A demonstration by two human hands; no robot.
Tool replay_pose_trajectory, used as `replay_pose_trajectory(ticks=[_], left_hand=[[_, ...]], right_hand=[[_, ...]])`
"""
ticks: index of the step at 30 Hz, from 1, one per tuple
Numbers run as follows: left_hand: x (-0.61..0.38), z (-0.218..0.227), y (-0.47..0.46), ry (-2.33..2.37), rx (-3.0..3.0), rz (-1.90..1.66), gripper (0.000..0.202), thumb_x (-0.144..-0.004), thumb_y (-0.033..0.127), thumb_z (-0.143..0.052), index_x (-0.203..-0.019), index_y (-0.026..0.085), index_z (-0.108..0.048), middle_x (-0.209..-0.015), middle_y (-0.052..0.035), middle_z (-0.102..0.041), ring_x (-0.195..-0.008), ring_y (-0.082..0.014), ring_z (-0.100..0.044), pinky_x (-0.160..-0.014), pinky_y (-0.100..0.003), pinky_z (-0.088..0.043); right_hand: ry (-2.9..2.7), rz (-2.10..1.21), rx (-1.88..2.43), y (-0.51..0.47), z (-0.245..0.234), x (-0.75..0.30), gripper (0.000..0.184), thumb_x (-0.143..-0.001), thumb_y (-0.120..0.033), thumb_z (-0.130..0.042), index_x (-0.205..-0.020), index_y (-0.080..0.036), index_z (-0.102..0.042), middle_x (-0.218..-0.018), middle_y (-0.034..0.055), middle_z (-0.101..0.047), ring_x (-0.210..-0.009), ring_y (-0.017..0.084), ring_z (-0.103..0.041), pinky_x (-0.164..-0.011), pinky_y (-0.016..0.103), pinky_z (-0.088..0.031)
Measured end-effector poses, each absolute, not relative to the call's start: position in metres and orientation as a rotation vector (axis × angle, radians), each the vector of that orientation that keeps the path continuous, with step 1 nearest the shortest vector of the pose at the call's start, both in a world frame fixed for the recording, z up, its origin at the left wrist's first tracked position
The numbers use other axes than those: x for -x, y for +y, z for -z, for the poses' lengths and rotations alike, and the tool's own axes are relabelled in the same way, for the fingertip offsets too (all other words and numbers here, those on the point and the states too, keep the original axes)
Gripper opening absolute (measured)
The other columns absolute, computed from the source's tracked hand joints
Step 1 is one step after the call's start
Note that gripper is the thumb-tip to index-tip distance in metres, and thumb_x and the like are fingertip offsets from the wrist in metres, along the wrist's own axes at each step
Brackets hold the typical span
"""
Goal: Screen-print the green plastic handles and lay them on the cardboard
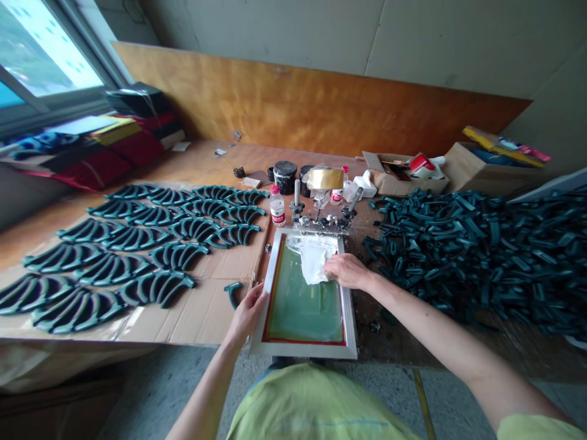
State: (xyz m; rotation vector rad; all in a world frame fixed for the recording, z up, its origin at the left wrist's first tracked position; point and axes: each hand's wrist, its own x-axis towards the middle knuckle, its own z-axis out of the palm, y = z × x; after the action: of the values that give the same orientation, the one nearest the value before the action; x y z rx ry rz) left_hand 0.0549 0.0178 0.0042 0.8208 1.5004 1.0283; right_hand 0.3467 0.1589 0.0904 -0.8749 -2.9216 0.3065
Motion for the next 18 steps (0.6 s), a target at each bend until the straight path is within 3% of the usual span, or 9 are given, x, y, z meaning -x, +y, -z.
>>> replay_pose_trajectory(ticks=[3,9,13,18], left_hand=[[-0.054,-0.003,0.018,1.518,-0.856,-1.030,0.071,-0.077,0.059,-0.064,-0.132,0.014,-0.056,-0.091,-0.0060,-0.071,-0.079,-0.0204,-0.064,-0.068,-0.027,-0.049],[-0.051,0.003,0.018,1.539,-0.840,-1.033,0.074,-0.074,0.063,-0.065,-0.131,0.016,-0.058,-0.079,-0.0032,-0.070,-0.067,-0.0179,-0.062,-0.059,-0.025,-0.046],[-0.051,-0.005,0.018,1.512,-0.820,-1.028,0.074,-0.074,0.061,-0.066,-0.131,0.015,-0.056,-0.080,-0.0034,-0.070,-0.067,-0.0175,-0.062,-0.058,-0.025,-0.047],[-0.048,-0.048,0.018,1.451,-0.778,-1.013,0.087,-0.072,0.061,-0.069,-0.143,0.019,-0.043,-0.082,-0.0024,-0.070,-0.071,-0.0201,-0.065,-0.060,-0.027,-0.050]], right_hand=[[-2.770,-0.250,1.007,0.165,-0.084,-0.338,0.013,-0.080,-0.010,-0.061,-0.081,-0.021,-0.067,-0.082,0.0030,-0.068,-0.082,0.019,-0.059,-0.071,0.028,-0.042],[-2.708,-0.174,0.874,0.140,-0.056,-0.341,0.029,-0.084,0.000,-0.050,-0.098,-0.018,-0.068,-0.095,0.0074,-0.069,-0.095,0.021,-0.058,-0.080,0.030,-0.046],[-2.665,-0.314,0.947,0.159,-0.074,-0.344,0.022,-0.086,-0.011,-0.061,-0.104,-0.022,-0.067,-0.096,0.0035,-0.068,-0.090,0.019,-0.061,-0.077,0.028,-0.047],[-2.504,-0.330,1.305,0.216,-0.103,-0.322,0.065,-0.080,-0.017,-0.071,-0.139,-0.030,-0.049,-0.108,0.0046,-0.063,-0.089,0.019,-0.062,-0.078,0.029,-0.048]])
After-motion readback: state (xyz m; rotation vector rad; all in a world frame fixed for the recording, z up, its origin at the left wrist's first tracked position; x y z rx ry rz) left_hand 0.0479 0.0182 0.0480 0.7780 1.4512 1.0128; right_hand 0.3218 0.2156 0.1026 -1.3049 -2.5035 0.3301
